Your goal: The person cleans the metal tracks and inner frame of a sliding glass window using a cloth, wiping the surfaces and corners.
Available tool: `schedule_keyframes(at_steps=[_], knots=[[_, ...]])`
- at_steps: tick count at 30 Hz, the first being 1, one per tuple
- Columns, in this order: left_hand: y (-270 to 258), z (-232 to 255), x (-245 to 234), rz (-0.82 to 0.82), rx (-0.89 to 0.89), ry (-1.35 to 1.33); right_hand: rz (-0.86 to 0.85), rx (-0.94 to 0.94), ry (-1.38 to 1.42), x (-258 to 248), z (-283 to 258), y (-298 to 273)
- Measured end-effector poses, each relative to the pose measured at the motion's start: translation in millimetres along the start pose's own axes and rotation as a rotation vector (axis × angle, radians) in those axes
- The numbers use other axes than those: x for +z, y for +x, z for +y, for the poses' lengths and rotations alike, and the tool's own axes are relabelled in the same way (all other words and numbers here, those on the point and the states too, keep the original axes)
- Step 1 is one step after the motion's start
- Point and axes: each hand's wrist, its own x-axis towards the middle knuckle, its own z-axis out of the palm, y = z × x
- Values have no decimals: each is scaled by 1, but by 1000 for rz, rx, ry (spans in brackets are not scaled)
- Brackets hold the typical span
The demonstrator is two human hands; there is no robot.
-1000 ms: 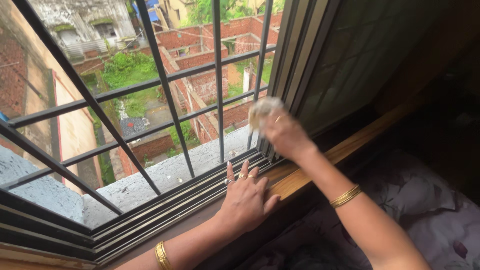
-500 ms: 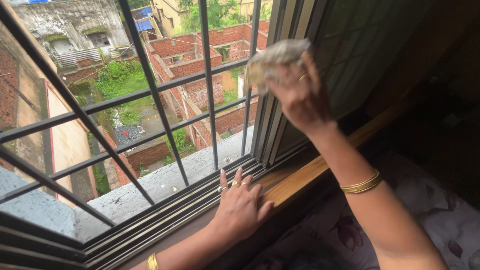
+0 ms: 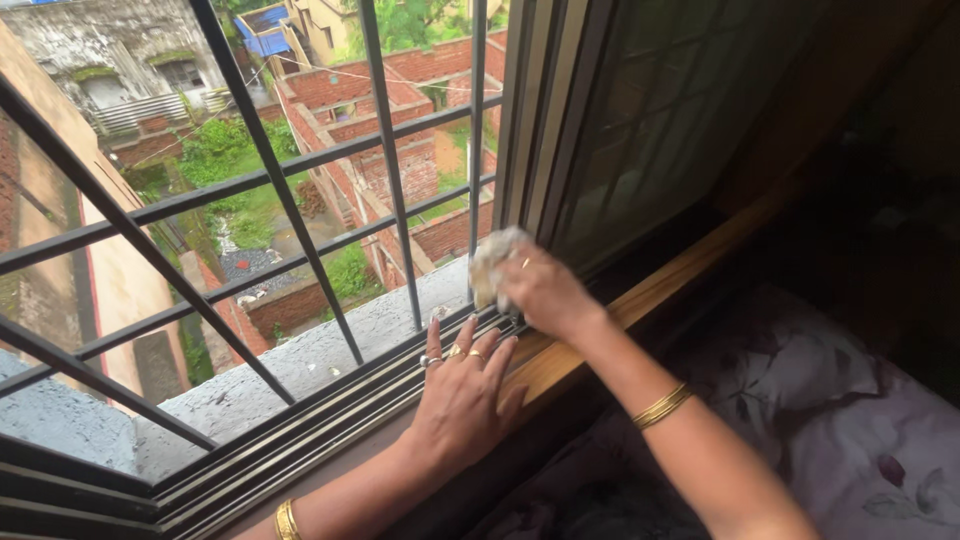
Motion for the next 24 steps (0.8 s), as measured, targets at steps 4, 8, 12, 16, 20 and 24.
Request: schedule_keyframes(at_steps=[4, 8, 12, 16, 20, 24], knots=[[1, 2, -4, -10, 22, -16, -30, -51, 37, 6, -1, -1], [0, 5, -6, 105, 125, -43, 198, -71, -70, -24, 1, 15], [-1, 3, -1, 69, 142, -37, 524, 12, -104, -79, 12, 52], [-2, 0, 0, 77, 176, -56, 480, 64, -101, -99, 22, 61], [-2, 1, -1, 56, 181, -78, 346, 80, -56, -64, 14, 44], [-5, 3, -5, 131, 202, -108, 246, 55, -124, -28, -3, 12]])
